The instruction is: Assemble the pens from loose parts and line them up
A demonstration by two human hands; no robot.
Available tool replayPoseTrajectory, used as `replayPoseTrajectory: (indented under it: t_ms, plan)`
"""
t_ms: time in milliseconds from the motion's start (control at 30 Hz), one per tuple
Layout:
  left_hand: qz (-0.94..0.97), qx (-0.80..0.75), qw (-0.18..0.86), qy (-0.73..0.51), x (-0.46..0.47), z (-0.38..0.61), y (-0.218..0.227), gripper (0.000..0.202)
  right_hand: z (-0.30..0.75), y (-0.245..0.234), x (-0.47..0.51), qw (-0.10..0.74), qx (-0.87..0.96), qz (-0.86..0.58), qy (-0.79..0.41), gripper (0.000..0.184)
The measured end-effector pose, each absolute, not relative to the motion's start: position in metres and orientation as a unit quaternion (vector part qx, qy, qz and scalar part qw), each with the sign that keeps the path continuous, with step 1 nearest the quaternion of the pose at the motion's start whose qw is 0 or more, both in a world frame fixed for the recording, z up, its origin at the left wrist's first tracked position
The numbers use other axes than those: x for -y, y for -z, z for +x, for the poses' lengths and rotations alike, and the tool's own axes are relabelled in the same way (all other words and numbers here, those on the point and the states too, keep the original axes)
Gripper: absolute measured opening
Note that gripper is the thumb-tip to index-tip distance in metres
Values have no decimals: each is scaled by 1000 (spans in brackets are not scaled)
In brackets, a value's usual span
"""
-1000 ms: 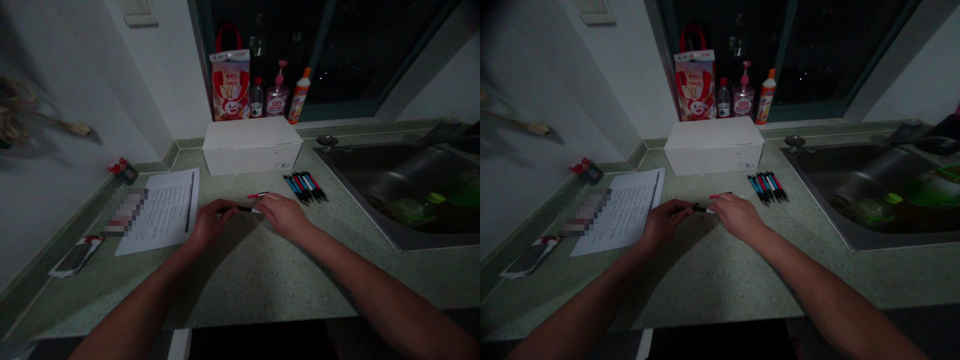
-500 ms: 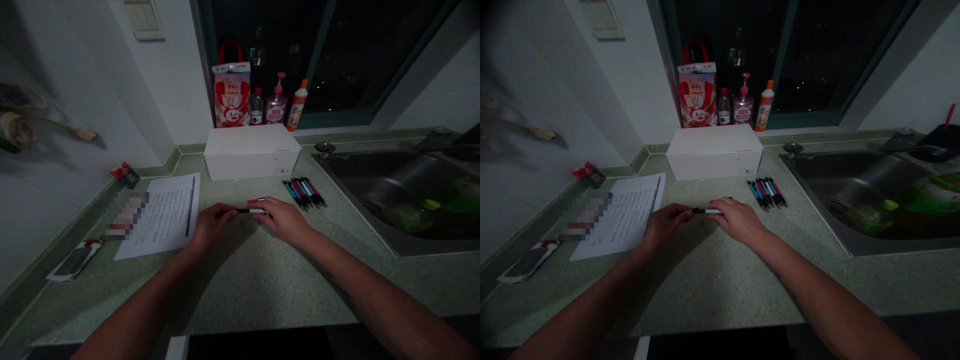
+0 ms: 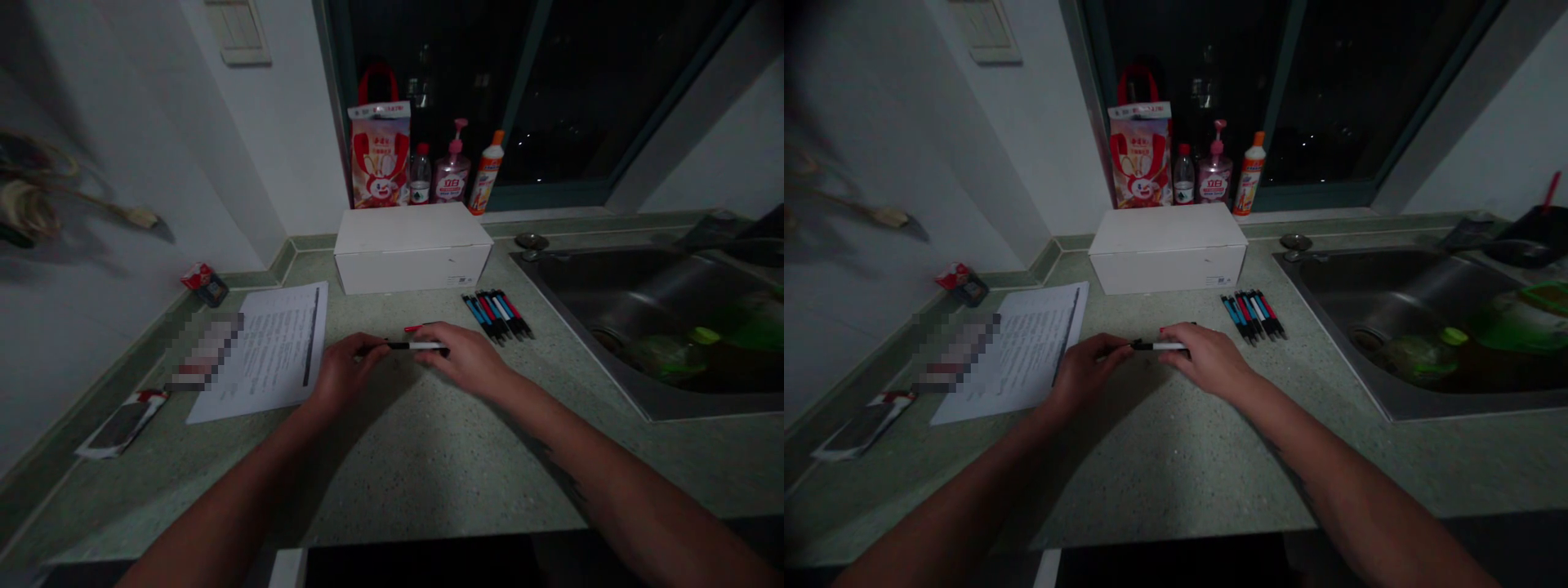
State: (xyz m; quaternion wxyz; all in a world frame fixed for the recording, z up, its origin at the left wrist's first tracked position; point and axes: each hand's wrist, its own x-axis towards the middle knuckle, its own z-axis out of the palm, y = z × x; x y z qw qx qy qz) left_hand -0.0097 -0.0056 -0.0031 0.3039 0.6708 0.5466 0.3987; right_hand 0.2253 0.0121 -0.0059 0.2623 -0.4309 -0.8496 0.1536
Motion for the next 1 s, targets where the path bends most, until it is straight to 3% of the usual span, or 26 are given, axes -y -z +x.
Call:
replayPoseTrajectory:
  t_ms: [133,300,600,800,900,1000]
  plan:
    - [666,-551,313,-395,5,-10,5,15,226,1,-9,273,861,-415,-105,17]
    - [701,-531,263,-396,8,-11,6,15,224,5,-12,238,858,-428,-153,23]
    - [668,-558,332,-364,6,-10,2,20,227,-3,-9,237,872,-416,-106,21]
    - [692,-539,293,-380,7,-9,4,17,228,1,-13,233,858,-423,-174,17]
    - [679,-552,309,-373,7,-8,6,20,231,2,-18,295,804,-474,-205,10]
    - [670,-554,340,-358,6,-7,9,24,235,3,-26,403,706,-502,-295,23]
